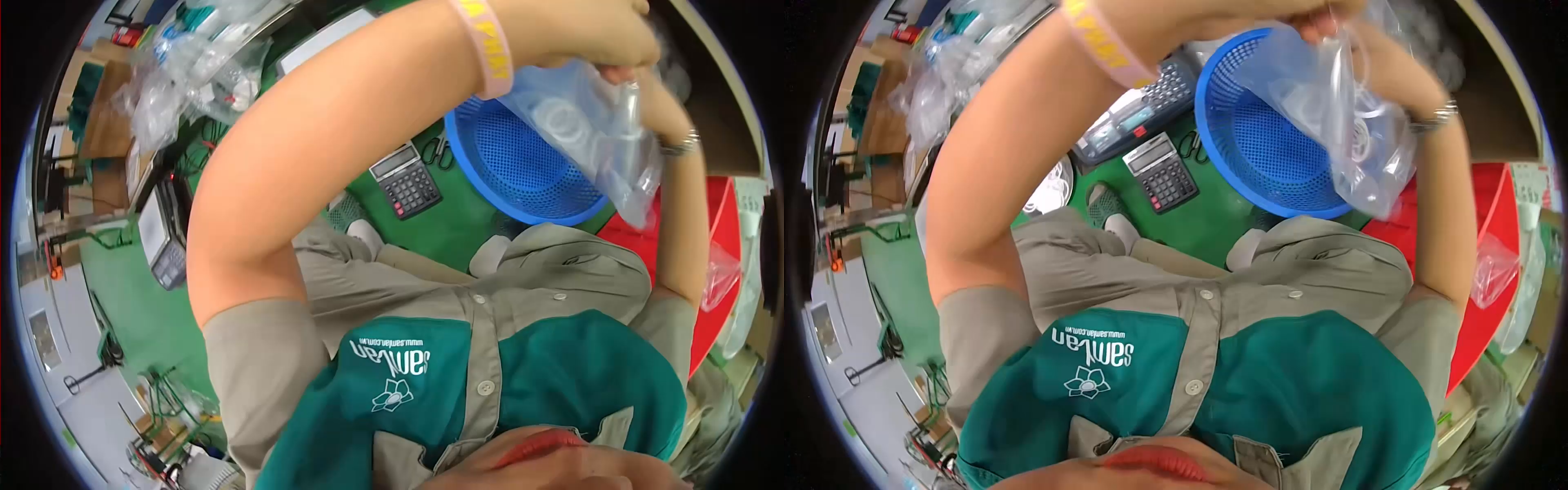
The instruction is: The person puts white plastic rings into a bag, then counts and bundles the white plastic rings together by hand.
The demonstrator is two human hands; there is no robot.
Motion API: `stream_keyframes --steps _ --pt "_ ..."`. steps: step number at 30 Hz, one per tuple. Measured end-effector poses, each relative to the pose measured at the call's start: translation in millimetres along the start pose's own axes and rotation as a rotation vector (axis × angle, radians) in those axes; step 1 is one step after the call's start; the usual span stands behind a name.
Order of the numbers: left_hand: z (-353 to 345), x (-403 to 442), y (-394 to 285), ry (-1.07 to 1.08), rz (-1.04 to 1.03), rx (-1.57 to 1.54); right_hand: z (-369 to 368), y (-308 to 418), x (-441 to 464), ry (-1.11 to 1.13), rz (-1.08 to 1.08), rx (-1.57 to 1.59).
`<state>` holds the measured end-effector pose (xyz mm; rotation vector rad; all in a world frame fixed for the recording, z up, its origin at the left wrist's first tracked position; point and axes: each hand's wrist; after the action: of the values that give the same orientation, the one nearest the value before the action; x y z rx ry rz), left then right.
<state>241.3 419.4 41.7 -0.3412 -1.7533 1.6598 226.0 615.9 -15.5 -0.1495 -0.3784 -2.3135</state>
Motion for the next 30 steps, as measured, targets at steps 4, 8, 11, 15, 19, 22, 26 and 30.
stream_keyframes --steps 4,8,11,15,19,22,26,30 --pt "48 -45 19 0.220 -0.045 0.557 -103 -49 -14 0.380 -0.595 -0.372" --pt "130 -155 -7 -0.086 0.213 0.604 -94 -62 -35 0.553 -0.216 -0.257" --pt "183 -262 -6 -0.677 0.483 0.288 -63 -33 -9 0.455 -0.271 -0.133" --pt "224 -425 63 -1.292 0.555 0.103 -70 33 63 0.290 -0.249 0.142" --pt "215 -544 172 -1.381 0.798 0.392 -153 102 129 0.415 0.067 0.138" --pt "195 -575 235 -1.351 0.850 0.615 -221 149 159 0.559 0.222 0.127" --pt "187 -563 260 -1.218 0.997 0.925 -296 187 178 0.648 0.396 0.221" --pt "195 -538 258 -1.114 1.285 0.894 -339 207 185 0.736 0.380 0.366"
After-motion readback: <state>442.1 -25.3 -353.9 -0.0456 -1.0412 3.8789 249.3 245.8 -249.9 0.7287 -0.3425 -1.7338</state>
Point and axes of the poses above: each hand's wrist, its own x-axis towards the middle knuckle, its own z-axis out of the back of the hand, y = z × x, and after that the axes turned 11 degrees about -x, right-handed
